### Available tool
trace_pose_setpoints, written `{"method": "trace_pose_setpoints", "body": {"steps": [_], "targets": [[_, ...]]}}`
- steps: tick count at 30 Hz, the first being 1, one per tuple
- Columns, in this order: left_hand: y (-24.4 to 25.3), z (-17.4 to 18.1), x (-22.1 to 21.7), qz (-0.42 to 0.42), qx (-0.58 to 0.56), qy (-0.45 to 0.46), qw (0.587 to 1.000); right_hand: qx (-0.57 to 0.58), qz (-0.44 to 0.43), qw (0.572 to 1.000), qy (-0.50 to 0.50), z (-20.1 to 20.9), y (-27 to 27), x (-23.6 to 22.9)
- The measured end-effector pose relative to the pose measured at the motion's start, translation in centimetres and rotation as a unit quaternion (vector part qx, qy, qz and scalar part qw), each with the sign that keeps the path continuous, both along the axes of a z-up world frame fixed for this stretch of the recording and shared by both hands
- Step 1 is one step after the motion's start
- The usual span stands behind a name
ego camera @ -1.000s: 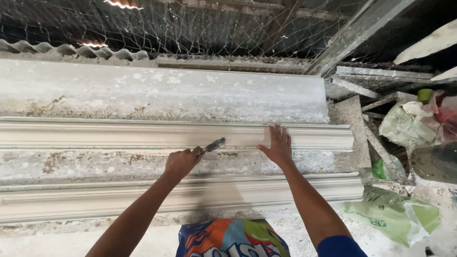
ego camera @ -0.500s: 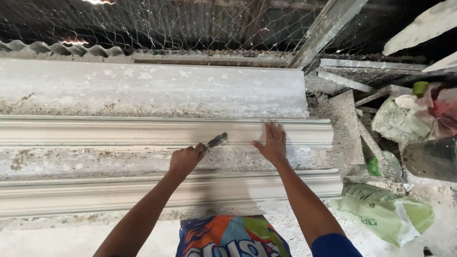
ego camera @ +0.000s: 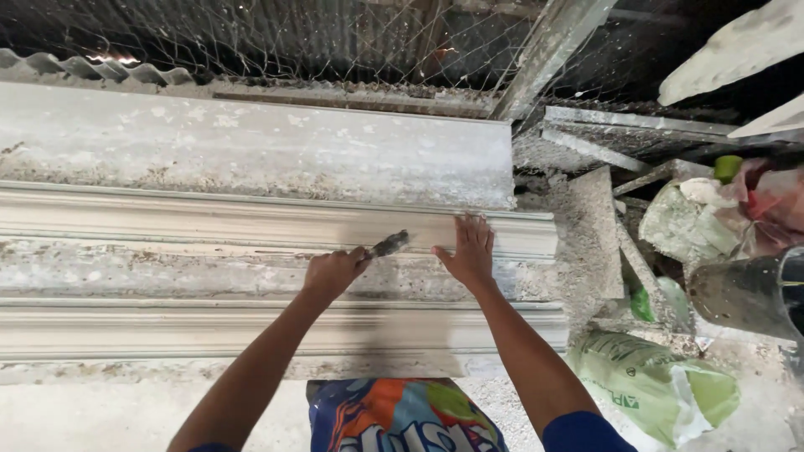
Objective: Scraping excess material from decorative plaster moldings using a spatula.
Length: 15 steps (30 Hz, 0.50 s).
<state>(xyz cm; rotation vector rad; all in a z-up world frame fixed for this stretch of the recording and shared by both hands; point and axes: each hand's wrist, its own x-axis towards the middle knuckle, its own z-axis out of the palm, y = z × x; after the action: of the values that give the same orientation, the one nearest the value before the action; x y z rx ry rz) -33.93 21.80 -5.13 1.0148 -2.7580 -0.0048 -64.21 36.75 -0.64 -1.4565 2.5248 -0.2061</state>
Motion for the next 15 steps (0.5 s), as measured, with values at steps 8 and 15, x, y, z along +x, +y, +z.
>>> {"method": "trace_pose_setpoints", "body": {"steps": [8, 15], "targets": [[-0.4, 1.8, 2.2, -0.004, 0.137, -0.067, 0.988, -0.035, -0.02, 0.999, 0.027, -1.6, 2.6, -3.2], [-1.3, 3.0, 2.3, -0.012, 0.039, -0.03, 0.999, -0.007, -0.007, 1.0, 0.0, 0.2, 2.6, -4.6]]}}
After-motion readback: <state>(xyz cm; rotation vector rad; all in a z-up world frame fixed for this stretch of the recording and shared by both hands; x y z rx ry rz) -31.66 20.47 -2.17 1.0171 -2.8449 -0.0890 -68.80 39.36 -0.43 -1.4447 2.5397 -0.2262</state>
